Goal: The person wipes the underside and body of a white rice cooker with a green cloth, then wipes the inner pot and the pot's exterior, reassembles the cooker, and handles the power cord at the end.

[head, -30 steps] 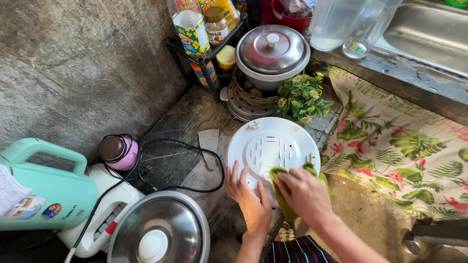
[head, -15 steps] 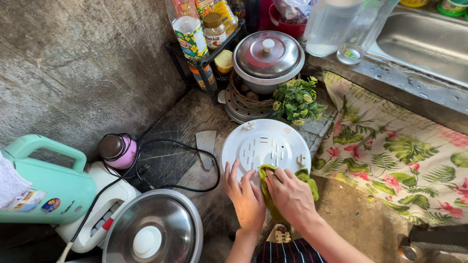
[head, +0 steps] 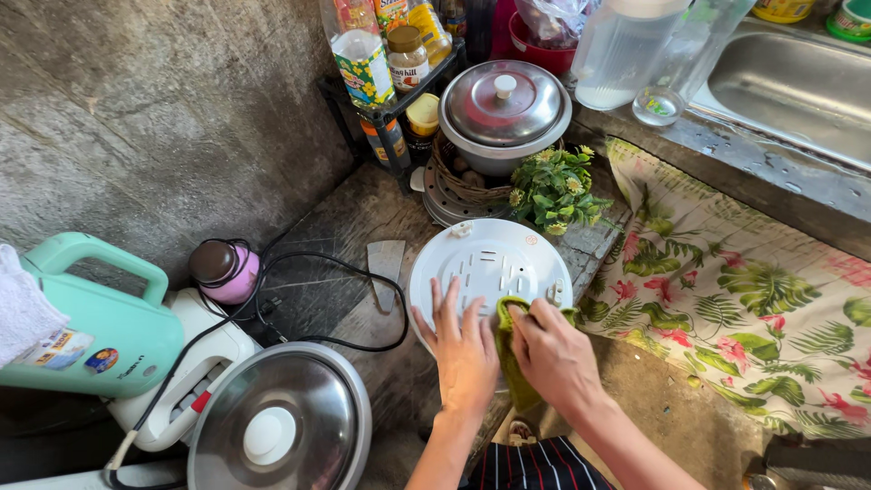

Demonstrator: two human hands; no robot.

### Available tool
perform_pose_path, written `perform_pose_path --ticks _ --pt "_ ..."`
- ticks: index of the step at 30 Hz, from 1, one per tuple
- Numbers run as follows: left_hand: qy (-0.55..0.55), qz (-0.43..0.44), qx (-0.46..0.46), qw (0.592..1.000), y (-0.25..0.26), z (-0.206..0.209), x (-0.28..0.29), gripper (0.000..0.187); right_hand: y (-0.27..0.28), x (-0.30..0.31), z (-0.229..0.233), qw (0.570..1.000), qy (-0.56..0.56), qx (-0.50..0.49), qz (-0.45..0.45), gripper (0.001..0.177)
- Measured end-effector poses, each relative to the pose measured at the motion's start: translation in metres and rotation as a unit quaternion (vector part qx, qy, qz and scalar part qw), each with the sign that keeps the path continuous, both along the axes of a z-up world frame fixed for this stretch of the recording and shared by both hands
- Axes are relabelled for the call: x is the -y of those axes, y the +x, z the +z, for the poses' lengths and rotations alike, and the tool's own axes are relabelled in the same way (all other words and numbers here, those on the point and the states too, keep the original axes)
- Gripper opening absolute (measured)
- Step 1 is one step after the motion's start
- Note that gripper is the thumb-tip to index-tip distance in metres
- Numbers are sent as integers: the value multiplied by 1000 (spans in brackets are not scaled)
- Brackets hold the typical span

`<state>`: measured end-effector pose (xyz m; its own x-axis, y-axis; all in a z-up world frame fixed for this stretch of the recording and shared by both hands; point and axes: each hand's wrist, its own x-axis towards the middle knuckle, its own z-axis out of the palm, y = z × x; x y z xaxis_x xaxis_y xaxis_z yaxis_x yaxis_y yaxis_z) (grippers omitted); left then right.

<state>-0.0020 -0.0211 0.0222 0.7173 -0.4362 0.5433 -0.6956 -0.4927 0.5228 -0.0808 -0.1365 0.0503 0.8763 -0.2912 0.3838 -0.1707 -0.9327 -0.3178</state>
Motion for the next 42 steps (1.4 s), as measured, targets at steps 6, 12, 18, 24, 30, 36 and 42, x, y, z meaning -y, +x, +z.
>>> perform_pose_path --ticks 6,12,18,24,30,36,42 --pt "18 -35 6 999 -8 -7 -2 41 16 10 4 998 -27 -59 -16 26" --pt "45 -42 -13 998 -9 -8 -4 47 10 -1 0 984 -20 -176 -7 27" --pt "24 -34 22 999 -9 -7 -4 45 25 -4 -5 985 -36 -168 -20 23" --pt "31 -34 -4 999 -9 -9 -3 47 23 -2 8 977 16 -212 -35 30" --pt "18 -35 11 999 -6 -13 -2 44 45 12 7 993 -21 -101 -48 30" --pt "20 -43 16 999 -4 -18 -2 43 41 9 -5 986 -30 -159 -43 32" --pt "28 -51 21 998 -3 -19 -4 44 58 19 2 985 -43 -160 -49 22"
